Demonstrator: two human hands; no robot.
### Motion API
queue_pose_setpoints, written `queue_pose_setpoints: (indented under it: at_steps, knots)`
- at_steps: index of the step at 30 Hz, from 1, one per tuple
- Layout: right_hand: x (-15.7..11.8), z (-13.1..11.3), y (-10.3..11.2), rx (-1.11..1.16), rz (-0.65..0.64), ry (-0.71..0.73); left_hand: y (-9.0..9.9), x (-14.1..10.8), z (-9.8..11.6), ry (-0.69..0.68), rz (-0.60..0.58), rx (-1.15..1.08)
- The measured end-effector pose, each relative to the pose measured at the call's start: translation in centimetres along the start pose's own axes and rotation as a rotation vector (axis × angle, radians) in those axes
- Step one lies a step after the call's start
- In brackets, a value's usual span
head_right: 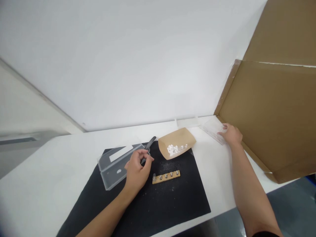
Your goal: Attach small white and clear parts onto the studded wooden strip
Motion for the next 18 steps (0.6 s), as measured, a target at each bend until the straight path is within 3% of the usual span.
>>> queue_pose_setpoints:
  at_steps: [12,18]
  knots:
    - [-0.36,0.41,-0.68,0.011,-0.064,0.008,-0.21,0.09,-0.38,0.007,-0.005,0.000]
    - [-0.79,-0.05,-0.17,0.064,-0.028,0.048,-0.05,0.04,-0.42,-0.010,0.004,-0.016]
Point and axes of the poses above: each hand's wrist, its own x-axis towards the middle knuckle, its own y-axis out of the back of the hand, z = x × y, the point moved 7 cm from there along x, towards the middle knuckle, and after that the axes turned 3 degrees about -y, right-handed, at the moved point
